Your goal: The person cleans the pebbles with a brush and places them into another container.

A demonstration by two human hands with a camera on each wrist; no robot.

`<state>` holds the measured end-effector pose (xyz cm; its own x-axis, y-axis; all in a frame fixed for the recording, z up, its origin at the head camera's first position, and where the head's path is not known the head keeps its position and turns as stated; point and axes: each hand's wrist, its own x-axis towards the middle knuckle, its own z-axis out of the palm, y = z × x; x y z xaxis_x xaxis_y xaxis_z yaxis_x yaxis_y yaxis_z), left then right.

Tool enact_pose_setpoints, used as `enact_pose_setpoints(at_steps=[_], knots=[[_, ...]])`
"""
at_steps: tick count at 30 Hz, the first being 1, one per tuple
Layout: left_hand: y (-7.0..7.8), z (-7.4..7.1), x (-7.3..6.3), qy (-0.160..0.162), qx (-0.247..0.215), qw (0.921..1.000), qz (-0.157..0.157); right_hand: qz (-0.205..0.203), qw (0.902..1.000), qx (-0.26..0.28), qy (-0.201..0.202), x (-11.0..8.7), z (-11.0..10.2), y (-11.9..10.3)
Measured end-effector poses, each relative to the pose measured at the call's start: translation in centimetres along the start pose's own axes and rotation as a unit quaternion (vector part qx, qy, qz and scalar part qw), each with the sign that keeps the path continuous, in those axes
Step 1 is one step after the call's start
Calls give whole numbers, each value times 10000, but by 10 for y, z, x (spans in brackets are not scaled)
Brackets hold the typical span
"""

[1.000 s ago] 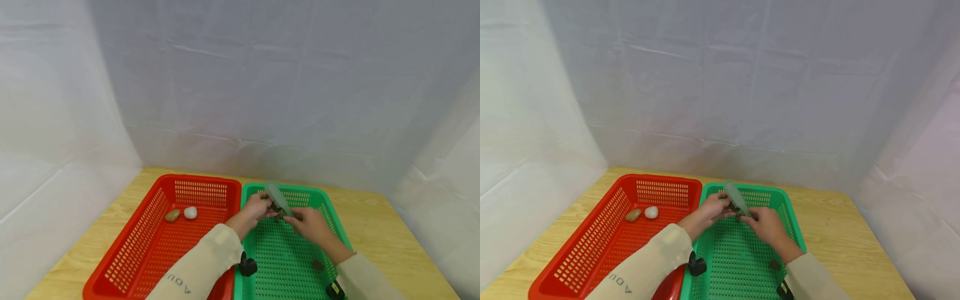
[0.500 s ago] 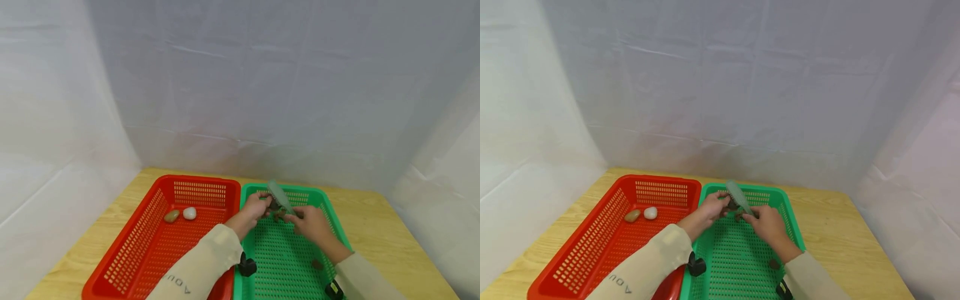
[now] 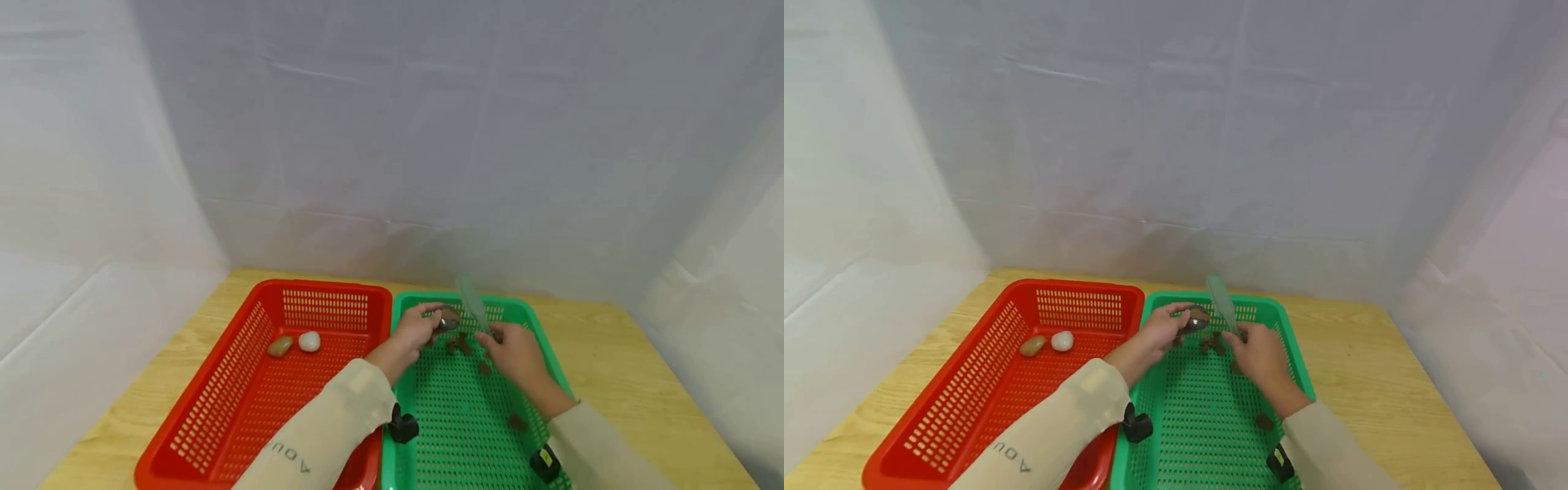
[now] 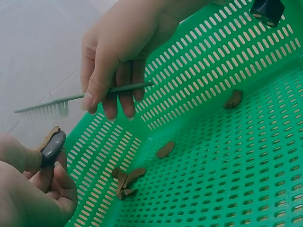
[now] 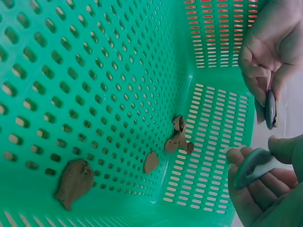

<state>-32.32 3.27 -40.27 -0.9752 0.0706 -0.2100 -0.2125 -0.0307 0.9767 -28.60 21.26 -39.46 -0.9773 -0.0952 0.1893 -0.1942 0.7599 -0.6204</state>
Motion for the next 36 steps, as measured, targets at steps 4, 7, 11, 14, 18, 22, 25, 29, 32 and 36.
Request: enact_pose_setpoints(at_steps=[4,7,11,14,18,22,25,29,32,36], knots=[[0,1,1,-30,-261,9996,-58,-103,9997,241,-16,0,0,0],[-1,2,1,-70,-469,9988,-101,-302,9990,330,-80,-1,2,1],[-2,2,0,-107,-591,9981,-113,-671,9969,354,-190,-2,6,2],[-3,2,0,-174,-626,9979,-75,-859,9953,397,-209,-2,7,3],[-1,2,-1,-325,-773,9964,-69,-913,9942,409,-397,0,9,4],[0,1,-1,-397,-853,9955,-115,-860,9930,319,-744,1,9,6],[0,1,-2,-375,-795,9960,-150,-749,9933,293,-835,1,8,7],[0,1,-2,-267,-748,9968,-106,-516,9943,392,-843,0,7,6],[-1,2,-2,-179,-832,9964,24,-318,9949,434,-853,0,6,5],[-1,3,-1,-71,-912,9958,44,-126,9959,405,-804,0,6,4]])
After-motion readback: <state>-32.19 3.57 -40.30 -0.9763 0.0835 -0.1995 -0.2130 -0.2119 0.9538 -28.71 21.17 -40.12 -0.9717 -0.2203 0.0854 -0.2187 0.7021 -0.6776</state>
